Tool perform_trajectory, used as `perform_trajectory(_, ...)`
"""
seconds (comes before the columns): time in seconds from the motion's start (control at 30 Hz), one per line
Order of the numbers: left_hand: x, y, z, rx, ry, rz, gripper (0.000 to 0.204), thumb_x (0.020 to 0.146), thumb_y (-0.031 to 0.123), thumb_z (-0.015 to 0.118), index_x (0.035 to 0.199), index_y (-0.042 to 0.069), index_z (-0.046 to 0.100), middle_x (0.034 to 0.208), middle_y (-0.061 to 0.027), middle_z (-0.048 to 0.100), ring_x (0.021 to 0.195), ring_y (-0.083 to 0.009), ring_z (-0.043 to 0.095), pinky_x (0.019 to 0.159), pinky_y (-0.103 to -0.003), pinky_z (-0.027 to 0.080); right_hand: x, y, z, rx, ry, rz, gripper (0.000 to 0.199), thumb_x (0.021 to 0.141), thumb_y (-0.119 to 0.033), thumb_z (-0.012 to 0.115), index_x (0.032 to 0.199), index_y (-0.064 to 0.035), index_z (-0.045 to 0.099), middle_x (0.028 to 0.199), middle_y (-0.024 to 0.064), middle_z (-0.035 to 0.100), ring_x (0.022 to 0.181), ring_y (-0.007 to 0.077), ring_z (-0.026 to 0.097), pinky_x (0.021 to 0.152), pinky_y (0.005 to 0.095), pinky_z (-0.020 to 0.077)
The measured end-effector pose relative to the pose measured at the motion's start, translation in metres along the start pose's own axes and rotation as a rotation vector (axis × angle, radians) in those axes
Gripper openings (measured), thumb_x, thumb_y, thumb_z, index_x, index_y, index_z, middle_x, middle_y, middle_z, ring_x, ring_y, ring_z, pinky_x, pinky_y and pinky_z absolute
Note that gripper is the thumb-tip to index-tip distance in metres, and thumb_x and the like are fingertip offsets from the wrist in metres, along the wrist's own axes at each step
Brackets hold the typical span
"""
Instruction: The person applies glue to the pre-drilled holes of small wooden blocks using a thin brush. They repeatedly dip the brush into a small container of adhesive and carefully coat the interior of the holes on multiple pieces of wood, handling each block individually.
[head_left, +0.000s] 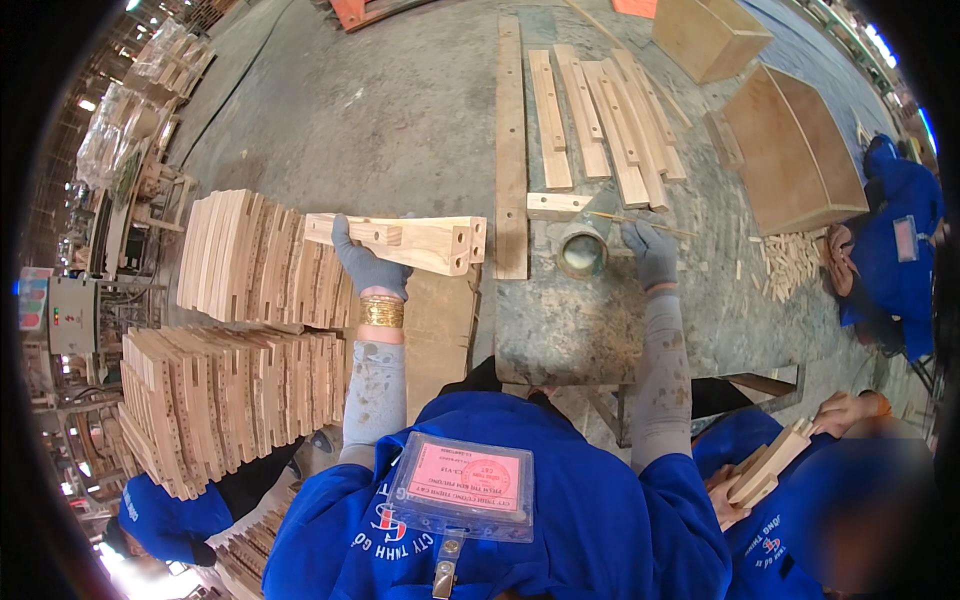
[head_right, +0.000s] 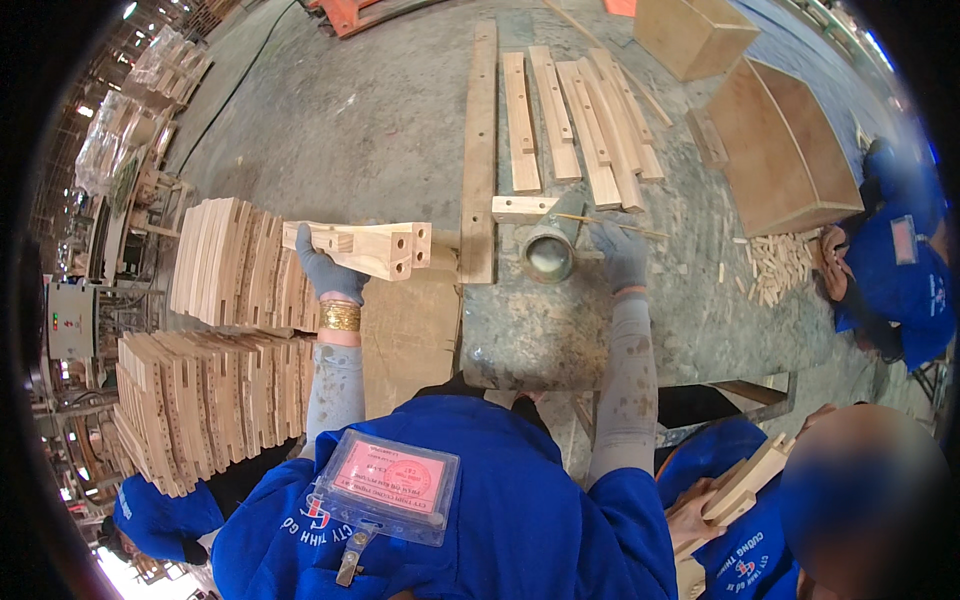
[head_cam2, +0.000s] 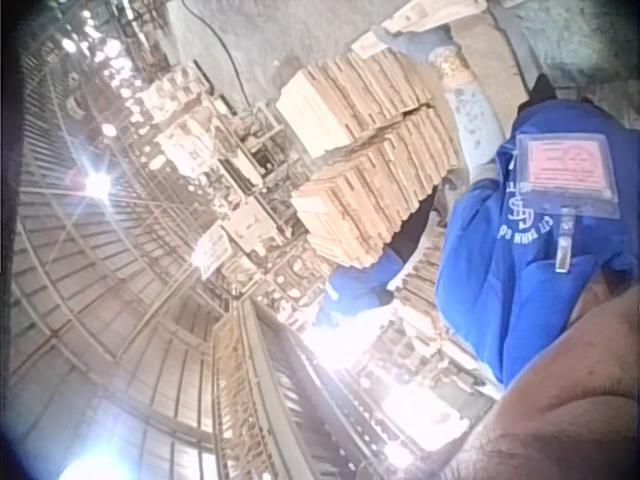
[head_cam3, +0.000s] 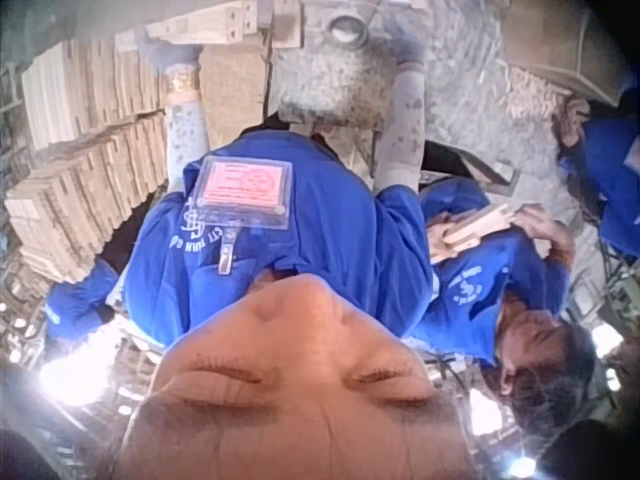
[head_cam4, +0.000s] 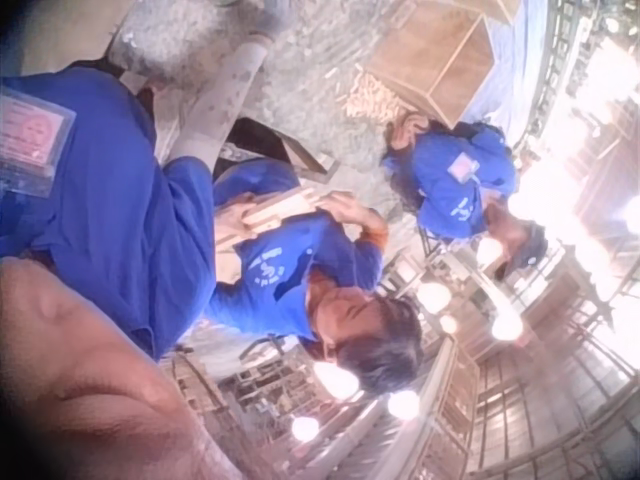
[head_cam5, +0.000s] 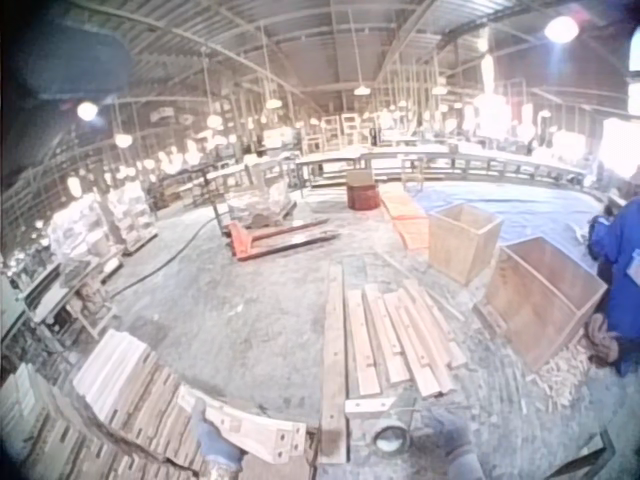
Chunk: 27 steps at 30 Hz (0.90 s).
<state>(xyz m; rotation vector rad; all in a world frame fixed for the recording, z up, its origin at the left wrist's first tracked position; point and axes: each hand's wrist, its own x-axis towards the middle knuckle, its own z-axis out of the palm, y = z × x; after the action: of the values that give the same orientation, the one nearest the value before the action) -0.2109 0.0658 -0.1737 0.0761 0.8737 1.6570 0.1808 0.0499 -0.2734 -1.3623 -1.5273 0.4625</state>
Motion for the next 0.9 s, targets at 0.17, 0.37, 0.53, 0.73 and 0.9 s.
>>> perform_trajectory(0.17,-0.004,-0.004,0.004,0.049,-0.022,0.038,0.072,0.071,0.054,0.060,0.123,0.012,0.033,0.112,-0.0137,0.042,0.100,-0.0361,0.049,0.085,-0.052,0.045,0.001,-0.040,-0.019,0.581,0.120,0.446,0.015,0.083,-0.009,0.058,0.088,0.0036,0.063,0.087,0.0057,0.061,0.075,0.0126,0.058,0.069,0.0243,0.0489)
perform_trajectory(0.37,-0.010,-0.007,0.008,0.053,-0.030,0.041,0.075,0.072,0.057,0.058,0.126,0.012,0.032,0.117,-0.0150,0.042,0.098,-0.0363,0.052,0.083,-0.051,0.046,-0.043,-0.059,-0.011,0.506,0.085,0.517,0.017,0.082,-0.013,0.062,0.090,0.0022,0.065,0.077,0.0012,0.061,0.072,0.0075,0.055,0.066,0.0218,0.0439)
perform_trajectory(0.53,-0.010,-0.008,0.010,0.061,-0.055,0.027,0.077,0.073,0.058,0.055,0.128,0.012,0.029,0.115,-0.0152,0.046,0.098,-0.0371,0.054,0.080,-0.049,0.047,-0.063,-0.054,0.024,0.309,0.145,0.445,0.018,0.083,-0.011,0.063,0.092,0.0040,0.064,0.078,0.0007,0.062,0.070,0.0059,0.052,0.064,0.0202,0.0428)
perform_trajectory(0.73,-0.025,-0.015,0.024,0.079,-0.049,0.032,0.078,0.073,0.057,0.055,0.131,0.013,0.027,0.118,-0.0166,0.045,0.099,-0.0398,0.053,0.082,-0.050,0.046,-0.065,-0.067,0.030,0.484,0.186,0.508,0.016,0.084,-0.010,0.062,0.091,0.0042,0.064,0.077,-0.0010,0.062,0.069,0.0045,0.051,0.062,0.0205,0.0422)
perform_trajectory(0.9,-0.031,-0.017,0.026,0.028,-0.056,-0.009,0.077,0.073,0.055,0.057,0.131,0.013,0.028,0.121,-0.0174,0.042,0.104,-0.0418,0.049,0.087,-0.053,0.045,-0.078,-0.075,0.027,0.467,0.200,0.337,0.016,0.085,-0.012,0.060,0.089,0.0034,0.064,0.075,0.0005,0.061,0.067,0.0052,0.051,0.061,0.0204,0.0424)
